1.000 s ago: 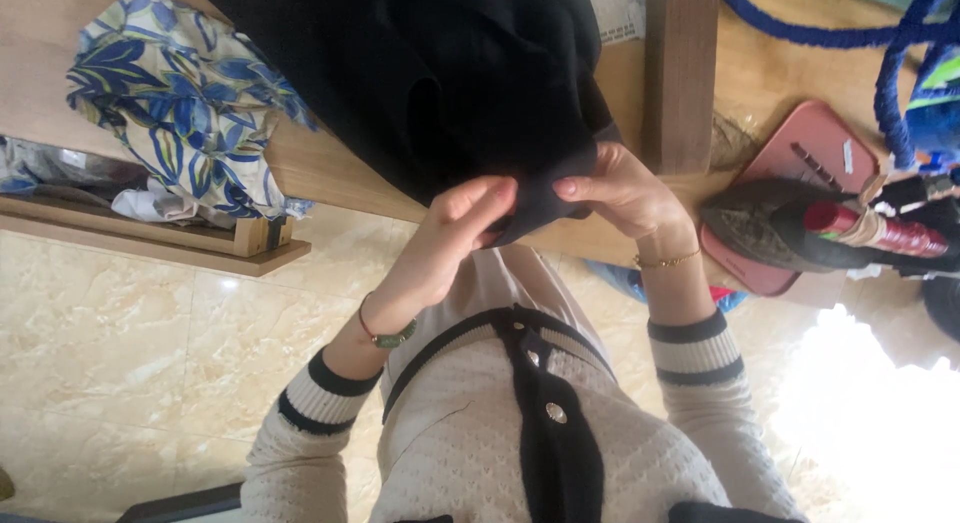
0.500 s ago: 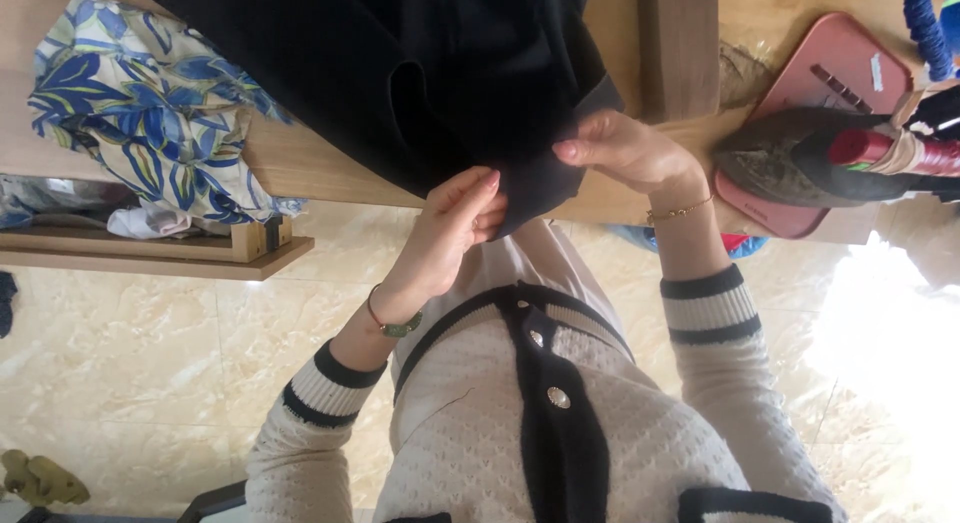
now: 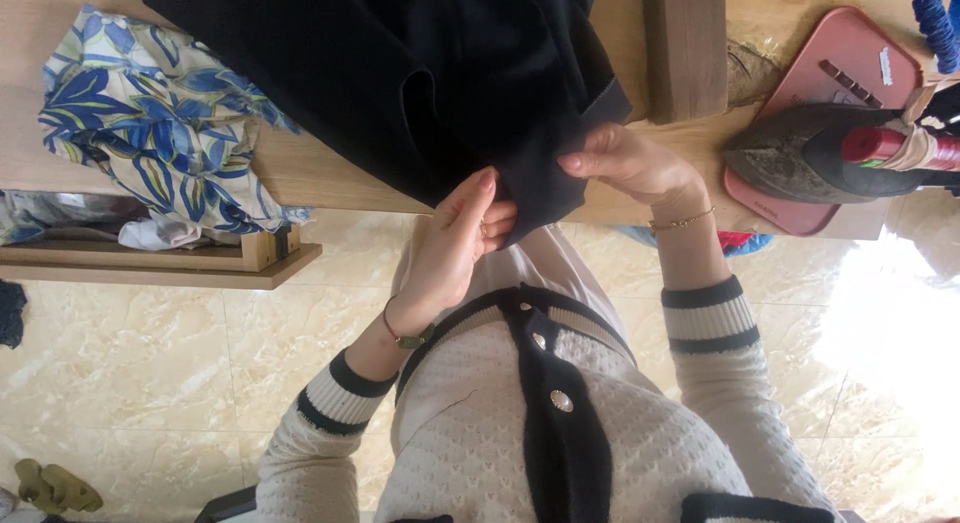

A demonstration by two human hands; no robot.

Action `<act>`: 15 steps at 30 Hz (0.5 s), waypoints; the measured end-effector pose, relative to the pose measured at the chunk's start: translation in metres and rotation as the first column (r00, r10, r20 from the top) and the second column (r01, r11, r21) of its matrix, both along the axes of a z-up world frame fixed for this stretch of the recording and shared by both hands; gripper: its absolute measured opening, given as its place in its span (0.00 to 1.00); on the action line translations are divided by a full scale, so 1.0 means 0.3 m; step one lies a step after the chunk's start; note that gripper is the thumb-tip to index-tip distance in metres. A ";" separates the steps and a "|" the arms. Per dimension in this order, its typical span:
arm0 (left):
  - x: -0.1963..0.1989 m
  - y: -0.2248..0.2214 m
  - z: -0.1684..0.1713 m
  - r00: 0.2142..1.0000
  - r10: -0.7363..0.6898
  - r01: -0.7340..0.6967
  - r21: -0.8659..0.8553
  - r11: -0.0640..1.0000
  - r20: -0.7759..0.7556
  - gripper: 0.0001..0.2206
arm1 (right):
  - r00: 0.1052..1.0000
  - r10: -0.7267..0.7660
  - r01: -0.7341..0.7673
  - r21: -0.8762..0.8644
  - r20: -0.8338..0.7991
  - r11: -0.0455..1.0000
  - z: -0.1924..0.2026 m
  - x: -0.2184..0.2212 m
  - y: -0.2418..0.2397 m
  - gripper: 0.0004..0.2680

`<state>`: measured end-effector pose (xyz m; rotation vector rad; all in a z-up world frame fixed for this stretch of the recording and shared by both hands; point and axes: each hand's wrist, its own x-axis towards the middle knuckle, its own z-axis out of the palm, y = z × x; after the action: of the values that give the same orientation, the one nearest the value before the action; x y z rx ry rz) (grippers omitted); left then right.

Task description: Ironing and pressing a black garment on a workbench using a steam iron.

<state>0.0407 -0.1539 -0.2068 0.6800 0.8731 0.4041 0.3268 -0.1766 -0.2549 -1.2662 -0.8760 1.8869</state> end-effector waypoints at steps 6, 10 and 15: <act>0.012 0.051 0.251 0.996 -0.018 0.020 -0.024 1.000 0.090 0.35 | 1.000 0.002 -0.002 -0.020 -0.021 1.000 -0.130 0.061 -0.025 0.08; 0.008 0.064 0.296 0.983 -0.056 0.052 0.029 0.998 0.177 0.35 | 1.000 0.005 -0.006 -0.013 -0.025 1.000 -0.217 0.099 -0.042 0.07; 0.012 0.046 0.177 0.976 0.011 -0.012 0.003 1.000 0.216 0.34 | 0.998 0.024 -0.023 0.013 -0.054 1.000 -0.144 0.062 -0.022 0.07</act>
<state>0.0443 -0.1399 -0.1537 0.6219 0.6698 0.4807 0.3453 -0.1832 -0.2979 -1.1962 -0.8767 1.9223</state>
